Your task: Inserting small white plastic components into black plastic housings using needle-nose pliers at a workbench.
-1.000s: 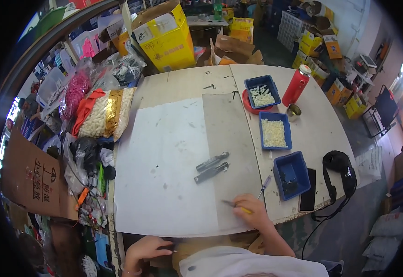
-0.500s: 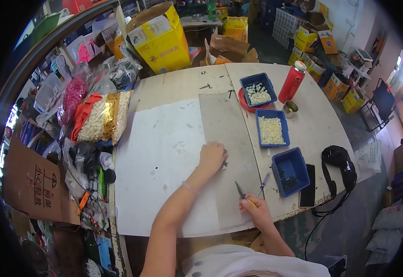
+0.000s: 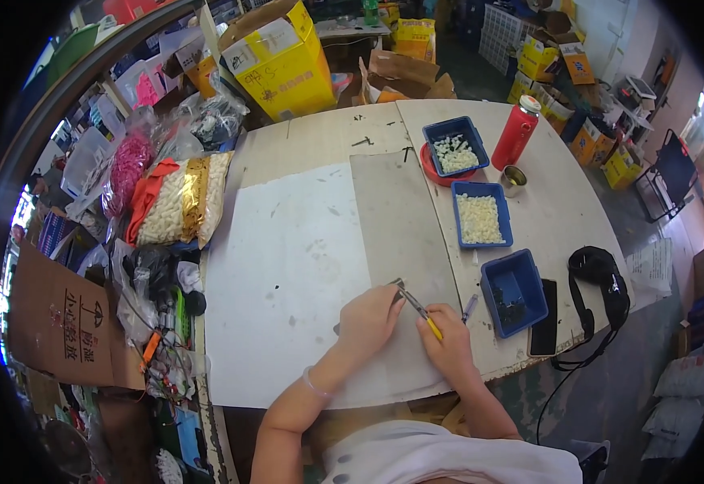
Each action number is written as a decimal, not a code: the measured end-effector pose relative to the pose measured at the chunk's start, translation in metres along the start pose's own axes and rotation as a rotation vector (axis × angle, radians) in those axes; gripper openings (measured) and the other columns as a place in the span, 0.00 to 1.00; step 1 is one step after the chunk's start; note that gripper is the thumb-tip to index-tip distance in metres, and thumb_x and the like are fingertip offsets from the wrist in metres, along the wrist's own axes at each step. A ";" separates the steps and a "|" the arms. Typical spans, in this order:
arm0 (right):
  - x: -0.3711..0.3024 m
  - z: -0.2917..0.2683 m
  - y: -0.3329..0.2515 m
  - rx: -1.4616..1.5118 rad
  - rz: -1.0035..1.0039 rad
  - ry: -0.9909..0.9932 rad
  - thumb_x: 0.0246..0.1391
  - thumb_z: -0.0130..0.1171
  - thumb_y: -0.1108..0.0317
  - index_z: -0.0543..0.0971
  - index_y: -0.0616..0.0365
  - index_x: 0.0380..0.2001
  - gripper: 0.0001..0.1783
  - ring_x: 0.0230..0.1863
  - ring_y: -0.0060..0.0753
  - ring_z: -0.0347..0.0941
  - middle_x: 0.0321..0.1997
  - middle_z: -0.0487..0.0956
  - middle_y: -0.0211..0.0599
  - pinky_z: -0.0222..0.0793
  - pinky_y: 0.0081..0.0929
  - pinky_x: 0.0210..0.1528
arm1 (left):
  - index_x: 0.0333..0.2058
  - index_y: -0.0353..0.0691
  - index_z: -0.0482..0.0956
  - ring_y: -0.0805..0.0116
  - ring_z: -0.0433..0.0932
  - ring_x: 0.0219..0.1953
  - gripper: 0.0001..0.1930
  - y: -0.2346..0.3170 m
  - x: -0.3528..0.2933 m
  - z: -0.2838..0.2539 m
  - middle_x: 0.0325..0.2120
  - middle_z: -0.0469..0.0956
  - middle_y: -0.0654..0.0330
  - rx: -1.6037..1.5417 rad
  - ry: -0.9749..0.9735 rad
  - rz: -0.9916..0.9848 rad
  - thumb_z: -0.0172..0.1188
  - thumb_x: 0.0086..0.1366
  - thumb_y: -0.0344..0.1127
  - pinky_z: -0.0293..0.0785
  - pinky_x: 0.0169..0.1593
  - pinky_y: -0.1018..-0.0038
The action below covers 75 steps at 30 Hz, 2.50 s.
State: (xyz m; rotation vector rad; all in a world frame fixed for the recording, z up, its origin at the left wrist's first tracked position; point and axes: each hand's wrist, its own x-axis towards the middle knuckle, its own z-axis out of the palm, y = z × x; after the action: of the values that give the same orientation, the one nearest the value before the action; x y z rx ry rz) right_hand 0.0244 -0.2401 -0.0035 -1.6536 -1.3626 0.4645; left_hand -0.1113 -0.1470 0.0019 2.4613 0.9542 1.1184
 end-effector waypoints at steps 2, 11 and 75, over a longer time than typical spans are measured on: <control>0.000 0.004 0.000 -0.042 -0.111 0.005 0.48 0.57 0.69 0.74 0.65 0.27 0.09 0.36 0.49 0.72 0.35 0.74 0.47 0.68 0.35 0.38 | 0.38 0.39 0.72 0.59 0.75 0.24 0.10 0.005 -0.005 -0.011 0.26 0.75 0.54 -0.099 -0.053 -0.101 0.56 0.59 0.36 0.70 0.26 0.69; -0.023 -0.008 0.002 0.047 -0.632 -0.380 0.37 0.66 0.71 0.73 0.61 0.21 0.11 0.31 0.42 0.72 0.32 0.75 0.41 0.69 0.31 0.33 | 0.41 0.35 0.72 0.82 0.67 0.22 0.10 0.030 -0.073 -0.092 0.21 0.71 0.67 -1.224 -0.625 -0.816 0.52 0.64 0.35 0.63 0.25 0.85; -0.048 0.013 0.001 0.062 -0.518 -0.311 0.44 0.63 0.66 0.76 0.61 0.25 0.10 0.35 0.41 0.72 0.35 0.77 0.40 0.69 0.32 0.38 | 0.40 0.41 0.73 0.83 0.69 0.28 0.12 0.000 -0.166 -0.135 0.26 0.73 0.69 -0.916 -0.603 -0.847 0.53 0.64 0.41 0.66 0.30 0.82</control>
State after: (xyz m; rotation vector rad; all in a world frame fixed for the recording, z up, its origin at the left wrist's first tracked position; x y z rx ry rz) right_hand 0.0001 -0.2790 -0.0229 -1.1445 -1.9119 0.4584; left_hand -0.2929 -0.2608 -0.0030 1.2778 0.8538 0.3265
